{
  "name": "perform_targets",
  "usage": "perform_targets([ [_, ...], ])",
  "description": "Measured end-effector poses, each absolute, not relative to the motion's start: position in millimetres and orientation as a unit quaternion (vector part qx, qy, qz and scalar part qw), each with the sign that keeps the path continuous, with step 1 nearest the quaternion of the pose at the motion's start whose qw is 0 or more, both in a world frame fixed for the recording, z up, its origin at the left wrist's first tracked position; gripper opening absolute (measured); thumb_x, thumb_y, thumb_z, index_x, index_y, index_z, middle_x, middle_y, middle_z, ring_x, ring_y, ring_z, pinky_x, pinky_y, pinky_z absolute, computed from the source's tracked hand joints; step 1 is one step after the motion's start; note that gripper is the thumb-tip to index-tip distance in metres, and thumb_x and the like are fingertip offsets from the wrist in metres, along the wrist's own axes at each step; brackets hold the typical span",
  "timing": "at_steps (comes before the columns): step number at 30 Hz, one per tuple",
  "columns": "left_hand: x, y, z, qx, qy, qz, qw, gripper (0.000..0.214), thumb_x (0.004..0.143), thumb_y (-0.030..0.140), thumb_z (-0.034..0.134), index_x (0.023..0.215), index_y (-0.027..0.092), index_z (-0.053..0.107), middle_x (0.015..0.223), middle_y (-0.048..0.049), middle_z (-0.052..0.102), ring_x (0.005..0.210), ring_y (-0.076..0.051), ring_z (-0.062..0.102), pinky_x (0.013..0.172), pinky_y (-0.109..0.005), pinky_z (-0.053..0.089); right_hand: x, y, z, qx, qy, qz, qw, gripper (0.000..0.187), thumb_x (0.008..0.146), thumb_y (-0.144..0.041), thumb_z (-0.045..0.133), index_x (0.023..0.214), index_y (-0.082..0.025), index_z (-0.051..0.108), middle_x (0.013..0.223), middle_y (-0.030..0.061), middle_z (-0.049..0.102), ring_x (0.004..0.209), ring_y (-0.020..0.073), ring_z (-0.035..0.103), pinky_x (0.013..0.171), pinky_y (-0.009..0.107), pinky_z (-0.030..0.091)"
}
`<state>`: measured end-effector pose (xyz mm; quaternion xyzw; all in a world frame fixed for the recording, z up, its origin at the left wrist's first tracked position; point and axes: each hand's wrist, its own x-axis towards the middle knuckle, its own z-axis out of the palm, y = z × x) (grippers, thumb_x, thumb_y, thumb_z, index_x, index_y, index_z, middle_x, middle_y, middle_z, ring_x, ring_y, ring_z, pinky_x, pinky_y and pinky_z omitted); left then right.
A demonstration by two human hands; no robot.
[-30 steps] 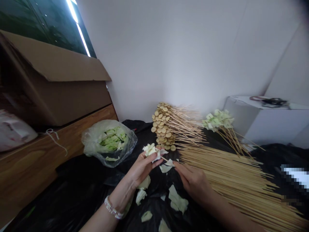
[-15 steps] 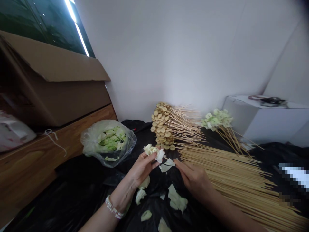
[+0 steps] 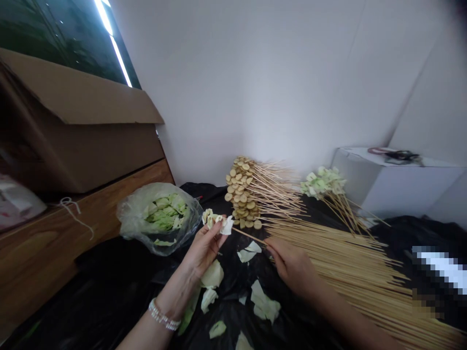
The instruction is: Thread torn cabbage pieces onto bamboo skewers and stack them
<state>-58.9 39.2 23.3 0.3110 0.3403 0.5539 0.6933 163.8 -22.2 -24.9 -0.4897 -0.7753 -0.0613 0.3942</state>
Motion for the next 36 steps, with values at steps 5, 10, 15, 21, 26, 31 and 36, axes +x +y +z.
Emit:
perform_targets([
  [5,-59,35,22,0.355,0.321,0.516,0.710,0.035,0.076,0.019,0.076,0.110,0.019,0.065,0.117,-0.0106,0.069,0.103,-0.020,0.068,0.088,-0.029,0.055,174,-14,-18,-0.477,-0.738,-0.056,0.474,0.028,0.096,-0.021,0.041,0.106,-0.020,0.067,0.101,0.0078,0.072,0.092,0.0192,0.068,0.081,0.032,0.055],
  [10,-59,38,22,0.350,0.348,0.509,0.706,0.027,0.075,0.015,0.075,0.102,0.014,0.070,0.103,-0.0104,0.073,0.091,-0.017,0.070,0.080,-0.024,0.056,189,1,-6,-0.502,-0.689,-0.023,0.523,0.025,0.094,-0.024,0.046,0.098,-0.020,0.070,0.094,0.0075,0.073,0.086,0.0198,0.068,0.079,0.033,0.054],
  [15,-61,42,24,0.348,0.354,0.509,0.703,0.023,0.075,0.010,0.072,0.097,0.014,0.072,0.095,-0.0099,0.073,0.081,-0.015,0.070,0.073,-0.022,0.058,215,15,5,-0.535,-0.656,-0.032,0.532,0.025,0.090,-0.022,0.046,0.095,-0.018,0.071,0.088,0.0081,0.071,0.083,0.0194,0.065,0.077,0.031,0.052],
  [21,-65,48,17,0.354,0.354,0.513,0.697,0.021,0.076,0.009,0.070,0.096,0.014,0.072,0.092,-0.0091,0.073,0.076,-0.013,0.069,0.067,-0.020,0.058,278,34,5,-0.618,-0.586,-0.034,0.522,0.033,0.087,-0.026,0.043,0.108,-0.015,0.067,0.089,0.0070,0.071,0.076,0.0181,0.065,0.073,0.031,0.051],
  [26,-67,53,12,0.347,0.368,0.521,0.687,0.021,0.077,0.007,0.067,0.096,0.014,0.072,0.090,-0.0085,0.073,0.074,-0.012,0.069,0.063,-0.019,0.058,348,49,10,-0.695,-0.516,-0.077,0.495,0.041,0.082,-0.025,0.041,0.113,-0.011,0.064,0.078,0.0066,0.070,0.072,0.0213,0.064,0.072,0.035,0.050],
  [31,-66,53,14,0.330,0.393,0.518,0.684,0.020,0.077,0.006,0.067,0.095,0.013,0.072,0.091,-0.0102,0.073,0.075,-0.014,0.069,0.062,-0.019,0.058,395,65,16,-0.758,-0.453,-0.117,0.454,0.045,0.081,-0.018,0.038,0.116,-0.013,0.065,0.087,0.0085,0.071,0.084,0.0213,0.064,0.080,0.033,0.047],
  [36,-67,55,13,0.320,0.411,0.522,0.675,0.019,0.077,0.003,0.066,0.091,0.013,0.073,0.089,-0.0096,0.073,0.073,-0.013,0.069,0.061,-0.019,0.057,413,87,12,-0.797,-0.434,-0.125,0.402,0.046,0.081,-0.015,0.041,0.120,-0.013,0.065,0.093,0.0107,0.072,0.092,0.0229,0.064,0.084,0.031,0.046],
])
